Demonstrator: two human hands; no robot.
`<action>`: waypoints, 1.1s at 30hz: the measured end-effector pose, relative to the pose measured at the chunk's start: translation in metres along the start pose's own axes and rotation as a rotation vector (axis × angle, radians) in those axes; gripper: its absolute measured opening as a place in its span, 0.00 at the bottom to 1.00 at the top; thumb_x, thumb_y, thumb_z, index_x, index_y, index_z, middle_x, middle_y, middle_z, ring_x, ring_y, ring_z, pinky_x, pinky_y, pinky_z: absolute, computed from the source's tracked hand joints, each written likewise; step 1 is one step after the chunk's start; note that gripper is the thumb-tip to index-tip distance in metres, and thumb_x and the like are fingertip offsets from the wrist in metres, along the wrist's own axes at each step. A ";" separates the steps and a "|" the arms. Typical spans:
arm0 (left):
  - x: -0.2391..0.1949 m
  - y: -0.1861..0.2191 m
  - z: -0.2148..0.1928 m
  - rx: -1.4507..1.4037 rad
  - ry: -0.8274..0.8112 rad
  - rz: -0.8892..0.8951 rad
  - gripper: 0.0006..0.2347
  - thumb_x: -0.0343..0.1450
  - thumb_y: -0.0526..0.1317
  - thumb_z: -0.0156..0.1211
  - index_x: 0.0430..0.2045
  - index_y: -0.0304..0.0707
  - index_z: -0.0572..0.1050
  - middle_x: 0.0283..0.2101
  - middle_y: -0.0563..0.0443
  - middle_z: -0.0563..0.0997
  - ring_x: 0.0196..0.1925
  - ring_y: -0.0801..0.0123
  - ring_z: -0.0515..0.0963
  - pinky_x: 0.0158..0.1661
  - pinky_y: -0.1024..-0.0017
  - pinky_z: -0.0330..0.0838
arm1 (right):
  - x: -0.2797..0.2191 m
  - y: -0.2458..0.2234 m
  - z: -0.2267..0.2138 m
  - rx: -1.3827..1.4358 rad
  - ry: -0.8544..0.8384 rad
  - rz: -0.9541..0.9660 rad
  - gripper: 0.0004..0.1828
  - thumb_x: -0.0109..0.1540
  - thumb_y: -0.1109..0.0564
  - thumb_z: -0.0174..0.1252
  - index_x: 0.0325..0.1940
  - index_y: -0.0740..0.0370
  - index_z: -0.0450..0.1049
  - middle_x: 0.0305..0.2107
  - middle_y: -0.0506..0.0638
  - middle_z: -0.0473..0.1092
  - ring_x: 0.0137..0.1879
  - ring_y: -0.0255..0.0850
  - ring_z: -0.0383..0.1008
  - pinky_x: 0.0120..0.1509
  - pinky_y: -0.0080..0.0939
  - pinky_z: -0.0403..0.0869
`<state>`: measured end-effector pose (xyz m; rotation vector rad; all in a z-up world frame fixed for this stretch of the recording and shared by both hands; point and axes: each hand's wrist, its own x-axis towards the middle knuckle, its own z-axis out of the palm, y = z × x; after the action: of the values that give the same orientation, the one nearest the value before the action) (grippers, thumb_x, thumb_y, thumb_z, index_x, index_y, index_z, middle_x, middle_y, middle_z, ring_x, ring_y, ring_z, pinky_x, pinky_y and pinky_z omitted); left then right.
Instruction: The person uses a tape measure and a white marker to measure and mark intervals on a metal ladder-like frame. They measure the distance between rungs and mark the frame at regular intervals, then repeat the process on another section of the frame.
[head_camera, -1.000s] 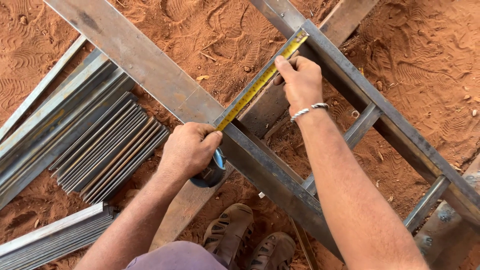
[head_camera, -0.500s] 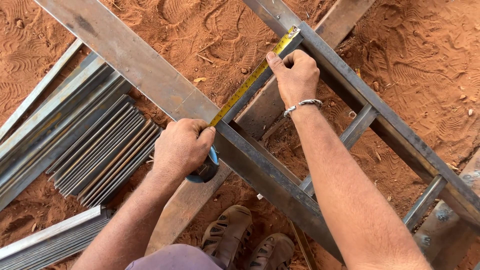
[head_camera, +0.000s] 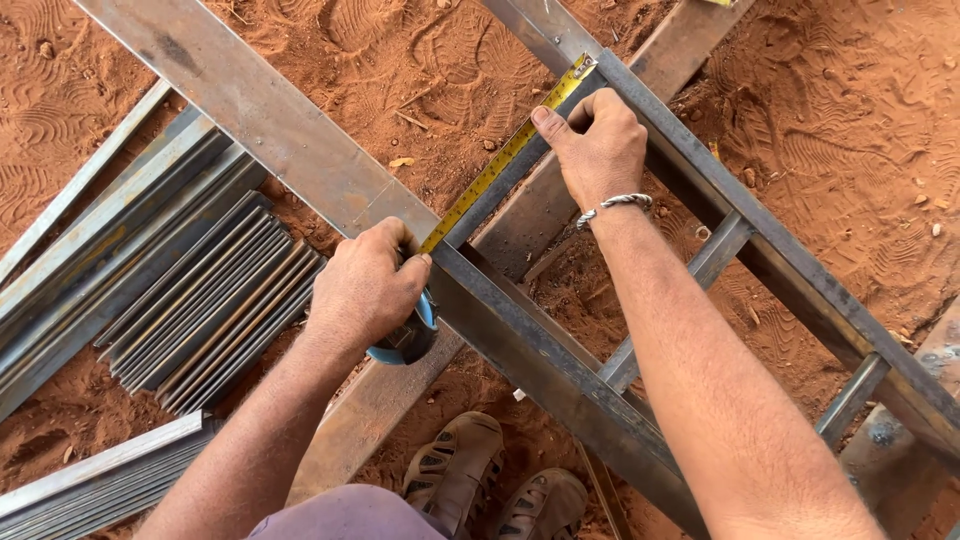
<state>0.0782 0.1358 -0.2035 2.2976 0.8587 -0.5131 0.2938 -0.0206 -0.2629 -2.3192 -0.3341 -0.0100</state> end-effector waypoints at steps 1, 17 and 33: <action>0.000 0.000 0.000 -0.004 0.005 -0.002 0.11 0.73 0.48 0.56 0.40 0.43 0.76 0.34 0.44 0.84 0.38 0.62 0.85 0.45 0.58 0.79 | 0.002 0.001 -0.001 0.017 -0.003 -0.016 0.19 0.58 0.44 0.73 0.30 0.54 0.70 0.25 0.46 0.74 0.31 0.35 0.75 0.32 0.36 0.78; 0.004 -0.003 -0.003 -0.118 -0.031 0.002 0.11 0.71 0.45 0.57 0.43 0.41 0.73 0.32 0.42 0.84 0.34 0.60 0.86 0.40 0.58 0.80 | 0.108 -0.001 -0.052 -0.157 -0.474 -0.364 0.12 0.66 0.62 0.62 0.50 0.50 0.83 0.41 0.45 0.80 0.43 0.35 0.78 0.53 0.37 0.77; 0.011 -0.005 -0.010 -0.199 -0.023 0.094 0.07 0.69 0.40 0.59 0.30 0.34 0.74 0.27 0.41 0.82 0.30 0.60 0.82 0.35 0.58 0.77 | 0.115 0.017 -0.055 -0.022 -0.534 -0.392 0.14 0.64 0.65 0.62 0.51 0.54 0.84 0.39 0.45 0.79 0.41 0.32 0.75 0.45 0.35 0.77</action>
<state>0.0836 0.1504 -0.2044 2.1344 0.7513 -0.3935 0.4140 -0.0437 -0.2233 -2.2108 -1.0541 0.4173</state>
